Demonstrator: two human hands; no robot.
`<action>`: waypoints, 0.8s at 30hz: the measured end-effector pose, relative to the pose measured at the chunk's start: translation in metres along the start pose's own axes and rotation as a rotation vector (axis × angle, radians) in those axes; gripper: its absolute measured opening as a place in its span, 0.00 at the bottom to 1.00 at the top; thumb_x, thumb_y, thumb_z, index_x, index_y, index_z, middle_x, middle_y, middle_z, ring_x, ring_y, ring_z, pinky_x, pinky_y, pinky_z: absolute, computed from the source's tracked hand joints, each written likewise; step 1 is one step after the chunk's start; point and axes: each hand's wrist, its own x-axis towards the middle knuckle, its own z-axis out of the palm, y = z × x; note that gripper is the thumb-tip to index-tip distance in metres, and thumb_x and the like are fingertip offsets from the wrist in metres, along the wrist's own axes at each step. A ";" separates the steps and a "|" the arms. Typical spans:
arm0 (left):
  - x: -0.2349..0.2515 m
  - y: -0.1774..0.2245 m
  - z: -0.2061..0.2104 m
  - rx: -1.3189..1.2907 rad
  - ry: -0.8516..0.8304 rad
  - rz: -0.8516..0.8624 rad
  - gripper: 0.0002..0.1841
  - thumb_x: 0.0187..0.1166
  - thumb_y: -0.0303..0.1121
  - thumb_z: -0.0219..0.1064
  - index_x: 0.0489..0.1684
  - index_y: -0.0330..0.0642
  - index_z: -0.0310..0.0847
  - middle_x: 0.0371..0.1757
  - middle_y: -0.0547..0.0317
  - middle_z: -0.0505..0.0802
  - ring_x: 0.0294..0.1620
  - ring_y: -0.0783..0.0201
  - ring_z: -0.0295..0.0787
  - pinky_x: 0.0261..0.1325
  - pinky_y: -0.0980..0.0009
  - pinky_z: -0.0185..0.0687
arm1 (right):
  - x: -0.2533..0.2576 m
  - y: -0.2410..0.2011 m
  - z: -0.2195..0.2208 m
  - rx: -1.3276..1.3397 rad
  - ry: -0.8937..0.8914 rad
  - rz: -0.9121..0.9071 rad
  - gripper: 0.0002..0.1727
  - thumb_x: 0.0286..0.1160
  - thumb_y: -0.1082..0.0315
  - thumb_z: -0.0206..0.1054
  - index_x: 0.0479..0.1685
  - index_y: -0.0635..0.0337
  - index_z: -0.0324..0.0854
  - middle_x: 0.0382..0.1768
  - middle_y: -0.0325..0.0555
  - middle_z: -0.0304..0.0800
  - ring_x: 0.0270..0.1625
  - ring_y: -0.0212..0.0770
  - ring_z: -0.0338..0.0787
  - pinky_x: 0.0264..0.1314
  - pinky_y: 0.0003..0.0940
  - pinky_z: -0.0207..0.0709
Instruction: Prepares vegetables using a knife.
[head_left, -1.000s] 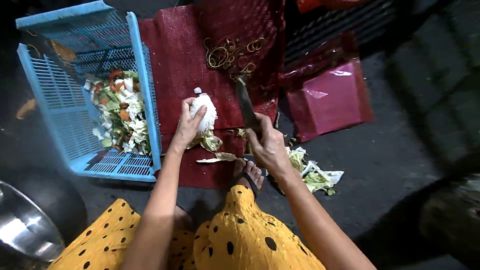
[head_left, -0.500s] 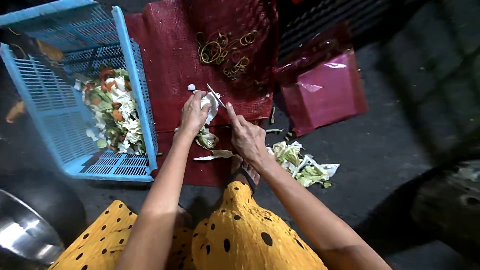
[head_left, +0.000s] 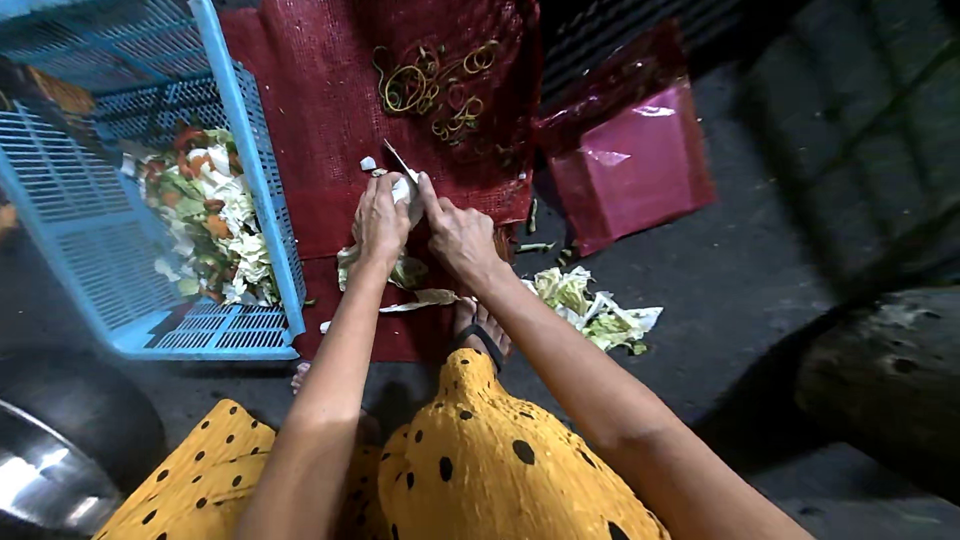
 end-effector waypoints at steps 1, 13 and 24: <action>-0.001 0.000 0.001 -0.012 0.010 -0.006 0.21 0.87 0.30 0.61 0.78 0.40 0.75 0.76 0.42 0.83 0.75 0.42 0.80 0.74 0.42 0.75 | 0.006 0.000 0.002 0.009 0.010 -0.005 0.40 0.76 0.77 0.59 0.93 0.53 0.58 0.46 0.61 0.93 0.33 0.65 0.91 0.30 0.59 0.79; -0.005 -0.035 -0.023 -0.434 0.037 0.061 0.22 0.84 0.32 0.65 0.76 0.35 0.75 0.66 0.44 0.89 0.65 0.56 0.89 0.71 0.56 0.83 | -0.072 0.039 0.015 0.041 -0.075 0.011 0.46 0.71 0.77 0.65 0.95 0.52 0.53 0.46 0.63 0.91 0.28 0.65 0.90 0.27 0.61 0.79; -0.047 -0.060 -0.063 -0.787 0.084 -0.086 0.19 0.86 0.31 0.54 0.71 0.34 0.76 0.54 0.54 0.91 0.49 0.67 0.89 0.54 0.67 0.88 | -0.056 0.031 0.004 0.099 0.170 -0.009 0.37 0.78 0.77 0.58 0.92 0.57 0.59 0.42 0.60 0.90 0.21 0.60 0.86 0.18 0.57 0.75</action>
